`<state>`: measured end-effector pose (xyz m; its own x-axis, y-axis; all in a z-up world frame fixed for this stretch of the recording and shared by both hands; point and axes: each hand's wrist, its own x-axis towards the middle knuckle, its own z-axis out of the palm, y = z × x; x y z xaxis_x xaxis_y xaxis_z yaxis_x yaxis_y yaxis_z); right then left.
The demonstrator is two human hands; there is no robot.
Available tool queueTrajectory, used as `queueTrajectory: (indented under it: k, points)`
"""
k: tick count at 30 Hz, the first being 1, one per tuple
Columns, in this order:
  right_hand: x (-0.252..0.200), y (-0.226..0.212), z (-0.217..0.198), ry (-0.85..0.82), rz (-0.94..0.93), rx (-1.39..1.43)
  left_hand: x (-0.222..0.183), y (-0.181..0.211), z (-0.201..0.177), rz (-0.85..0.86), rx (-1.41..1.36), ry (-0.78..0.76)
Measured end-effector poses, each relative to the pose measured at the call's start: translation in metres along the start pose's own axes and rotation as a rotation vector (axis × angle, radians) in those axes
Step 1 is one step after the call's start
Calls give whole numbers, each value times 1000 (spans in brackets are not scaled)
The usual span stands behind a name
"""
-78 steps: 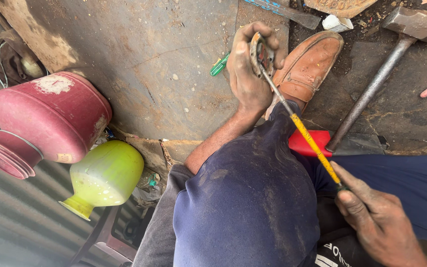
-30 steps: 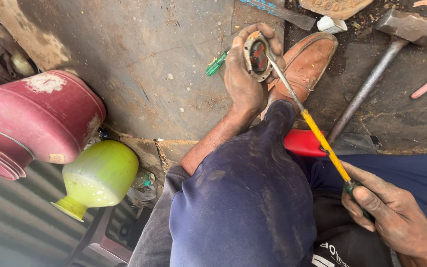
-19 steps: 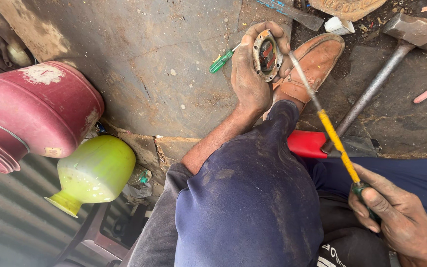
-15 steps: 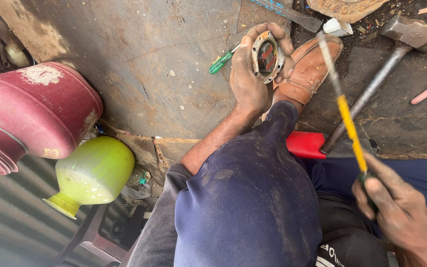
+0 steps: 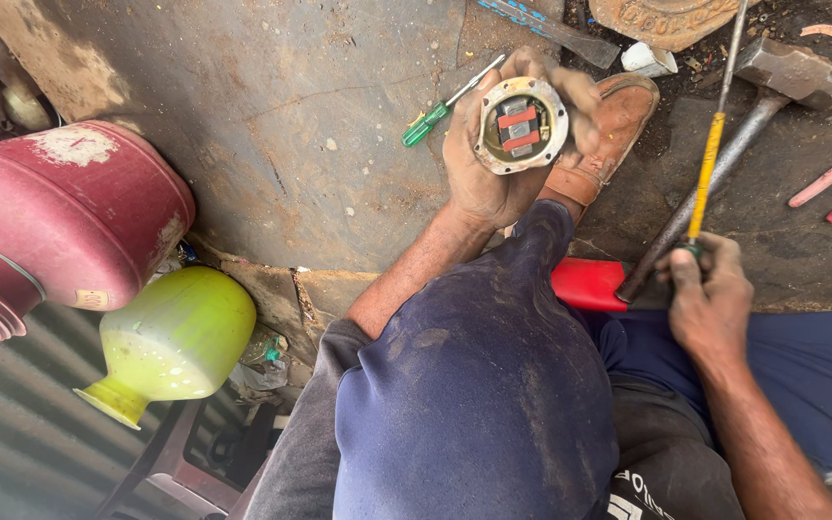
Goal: The person disassembles and cleans small mechanical components on the floor, using a screwdriver, pliers, and an angle grinder to remove material and separate parts before reassembling a metal assembly.
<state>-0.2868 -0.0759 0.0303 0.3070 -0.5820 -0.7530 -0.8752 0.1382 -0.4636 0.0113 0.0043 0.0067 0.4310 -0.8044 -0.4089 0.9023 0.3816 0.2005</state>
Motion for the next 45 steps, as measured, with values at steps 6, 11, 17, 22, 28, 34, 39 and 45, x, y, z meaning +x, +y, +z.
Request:
queueTrajectory:
  k: [6,11,17,22,28,34,39,45]
  points:
    - [26,5,12,-78,-30,-312,2,-3,-6,41,-6,-65]
    - [40,2,17,-132,-16,-496,4,-7,-7,10,-123,-100]
    - [49,-6,24,-163,-34,-553,4,-11,-12,-51,-179,-105]
    - [53,-13,27,-224,3,-689,6,-16,-17,-62,-184,-115]
    - [58,-13,30,-183,-39,-745,2,-17,-18,-95,-139,-3]
    - [63,-13,36,-217,4,-782,0,-18,-16,-41,45,65]
    - [62,-13,37,-190,-43,-775,0,-16,-15,22,218,60]
    - [62,-14,38,-182,-42,-764,-2,-14,-10,11,215,94]
